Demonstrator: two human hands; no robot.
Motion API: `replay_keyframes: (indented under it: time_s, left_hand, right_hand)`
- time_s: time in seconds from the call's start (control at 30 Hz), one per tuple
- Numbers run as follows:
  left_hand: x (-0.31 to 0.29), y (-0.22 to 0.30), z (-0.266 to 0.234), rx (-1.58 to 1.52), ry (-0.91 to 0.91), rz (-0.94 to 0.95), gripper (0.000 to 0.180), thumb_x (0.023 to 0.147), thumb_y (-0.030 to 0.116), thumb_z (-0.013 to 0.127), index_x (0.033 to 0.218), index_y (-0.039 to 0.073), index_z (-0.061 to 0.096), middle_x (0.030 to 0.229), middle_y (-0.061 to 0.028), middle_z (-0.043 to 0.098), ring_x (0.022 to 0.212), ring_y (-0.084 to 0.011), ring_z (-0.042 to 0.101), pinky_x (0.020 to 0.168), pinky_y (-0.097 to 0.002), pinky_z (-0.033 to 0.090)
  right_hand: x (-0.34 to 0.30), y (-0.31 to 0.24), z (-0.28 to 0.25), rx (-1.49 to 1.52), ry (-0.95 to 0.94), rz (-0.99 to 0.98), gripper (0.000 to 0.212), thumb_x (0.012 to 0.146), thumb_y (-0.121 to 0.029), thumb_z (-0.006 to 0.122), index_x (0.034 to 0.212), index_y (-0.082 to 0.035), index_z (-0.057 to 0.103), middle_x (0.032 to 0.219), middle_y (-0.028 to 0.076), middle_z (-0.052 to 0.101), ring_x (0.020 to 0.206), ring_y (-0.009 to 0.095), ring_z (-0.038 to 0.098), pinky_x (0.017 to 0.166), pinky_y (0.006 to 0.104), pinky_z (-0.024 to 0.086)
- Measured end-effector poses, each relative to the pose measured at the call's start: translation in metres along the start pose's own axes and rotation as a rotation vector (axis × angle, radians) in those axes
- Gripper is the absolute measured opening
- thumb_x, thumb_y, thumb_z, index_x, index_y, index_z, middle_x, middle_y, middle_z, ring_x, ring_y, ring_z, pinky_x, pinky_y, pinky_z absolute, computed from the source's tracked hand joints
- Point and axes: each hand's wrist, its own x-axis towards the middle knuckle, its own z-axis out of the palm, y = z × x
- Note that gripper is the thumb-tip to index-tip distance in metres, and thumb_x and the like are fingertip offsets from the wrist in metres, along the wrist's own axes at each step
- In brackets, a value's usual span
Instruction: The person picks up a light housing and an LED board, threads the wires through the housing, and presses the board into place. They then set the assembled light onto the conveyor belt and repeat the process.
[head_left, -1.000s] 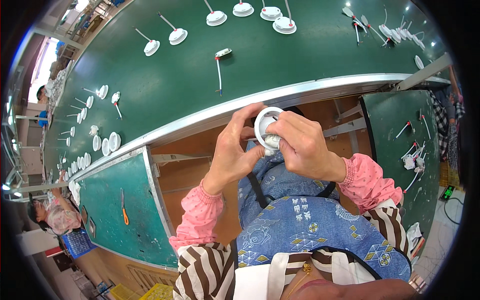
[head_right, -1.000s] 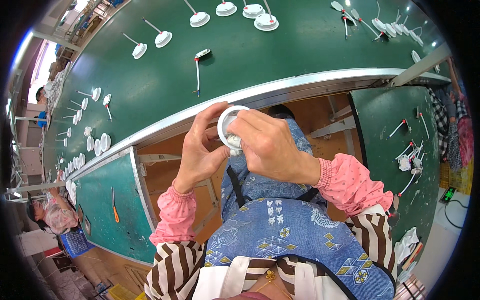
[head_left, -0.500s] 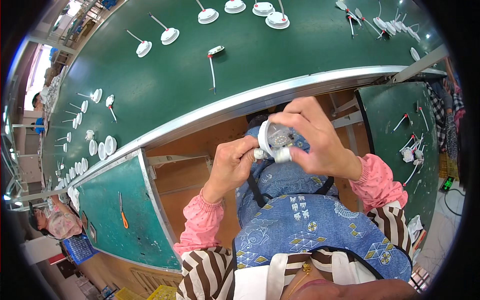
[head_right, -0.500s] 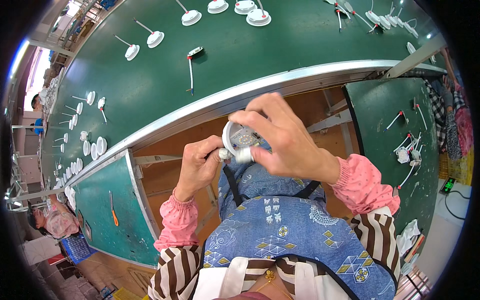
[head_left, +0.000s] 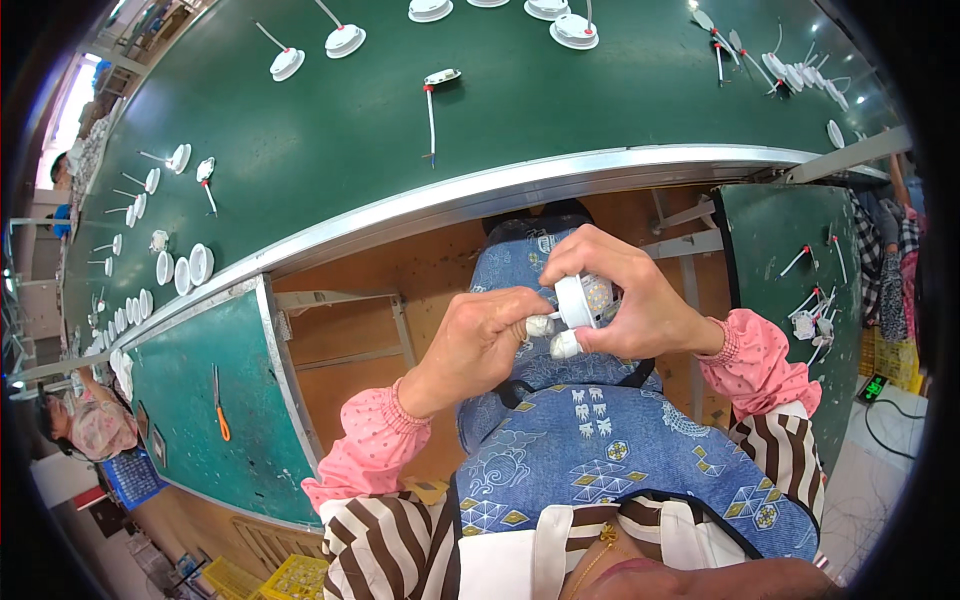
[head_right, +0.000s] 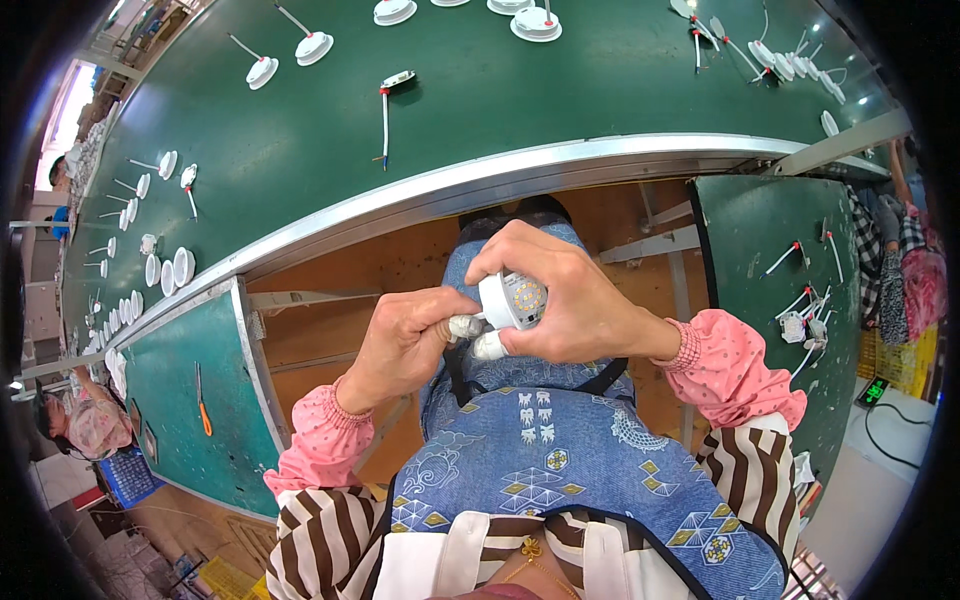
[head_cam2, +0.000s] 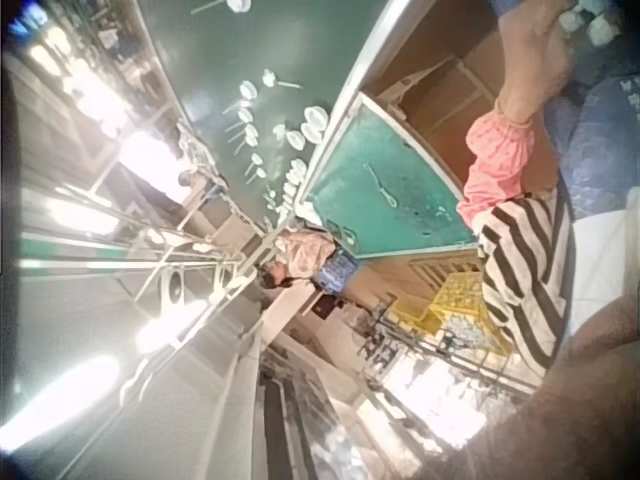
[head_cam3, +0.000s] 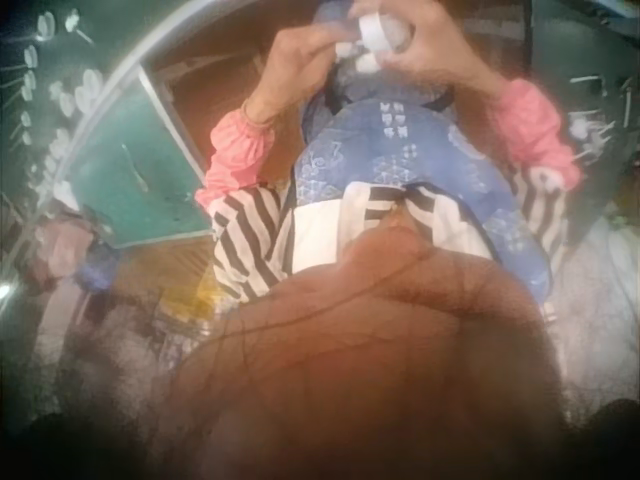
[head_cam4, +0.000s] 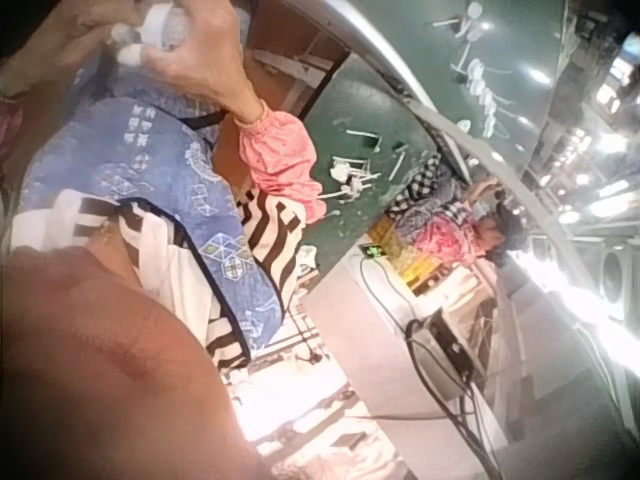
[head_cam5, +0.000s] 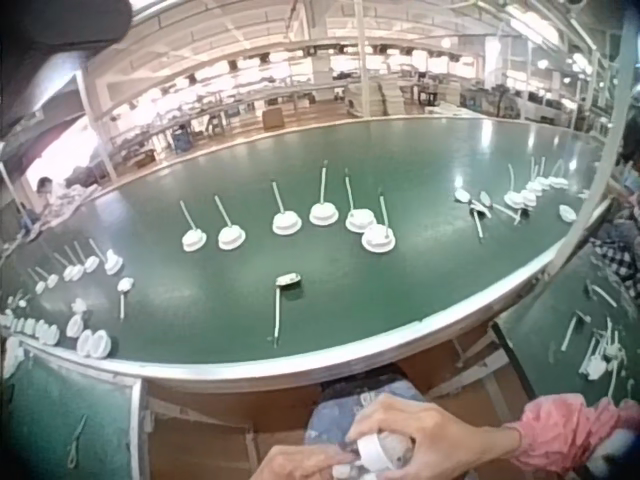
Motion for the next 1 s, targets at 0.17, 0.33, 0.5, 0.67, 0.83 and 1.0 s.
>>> replay_keyframes:
  time_s: [0.17,0.33,0.5,0.67,0.83,1.0]
  left_hand:
    - [-0.007,0.0,-0.001,-0.049,0.009,-0.021,0.02,0.081,-0.011,0.061,0.097,-0.001,0.067,0.086,-0.0181,0.067,0.074,-0.0367,0.067,0.066,-0.038,0.053]
    - [-0.007,-0.01,-0.002,-0.081,0.022,0.036,0.021,0.081,-0.011,0.06,0.098,-0.001,0.068,0.086,-0.0179,0.068,0.072,-0.0359,0.067,0.064,-0.0377,0.053]
    - [-0.013,-0.005,-0.003,-0.162,-0.023,-0.184,0.022,0.087,-0.011,0.053,0.098,-0.001,0.069,0.078,-0.0098,0.068,0.069,-0.017,0.066,0.061,-0.0296,0.05]
    - [-0.013,-0.029,-0.003,-0.1,-0.109,-0.293,0.025,0.086,-0.001,0.062,0.109,0.003,0.069,0.092,-0.0133,0.07,0.084,-0.0282,0.068,0.07,-0.038,0.049]
    - [-0.004,-0.013,-0.008,0.333,0.015,0.007,0.039,0.081,0.009,0.07,0.119,0.005,0.066,0.106,-0.0105,0.069,0.11,-0.032,0.058,0.088,-0.0403,0.043]
    - [-0.011,-0.008,0.015,-0.038,0.161,-0.324,0.048,0.085,0.007,0.076,0.129,-0.002,0.058,0.111,-0.0118,0.067,0.103,-0.0212,0.065,0.083,-0.031,0.053]
  right_hand:
    - [0.005,0.0,-0.002,0.081,-0.041,0.031,0.047,0.062,-0.002,0.077,0.107,-0.003,0.064,0.107,0.011,0.064,0.102,0.027,0.062,0.093,0.0361,0.048]
    - [0.007,-0.001,-0.001,0.19,-0.101,0.113,0.047,0.063,-0.004,0.077,0.108,-0.003,0.065,0.108,0.009,0.064,0.103,0.024,0.062,0.094,0.0348,0.048]
    - [0.006,0.008,0.003,0.224,-0.088,0.186,0.048,0.064,-0.005,0.077,0.11,-0.004,0.065,0.108,0.008,0.063,0.101,0.022,0.061,0.094,0.0336,0.047]
    - [0.008,0.011,0.013,0.04,-0.042,0.187,0.059,0.065,-0.005,0.078,0.121,-0.004,0.06,0.109,0.012,0.062,0.102,0.028,0.063,0.092,0.0367,0.049]
    - [0.014,0.004,0.024,-0.401,0.154,-0.074,0.072,0.064,-0.004,0.083,0.129,-0.002,0.054,0.11,0.016,0.058,0.102,0.037,0.062,0.084,0.0433,0.053]
    - [0.017,-0.012,0.024,-0.491,0.11,-0.135,0.078,0.063,0.001,0.08,0.136,-0.003,0.051,0.119,0.018,0.055,0.106,0.038,0.058,0.085,0.0433,0.053]
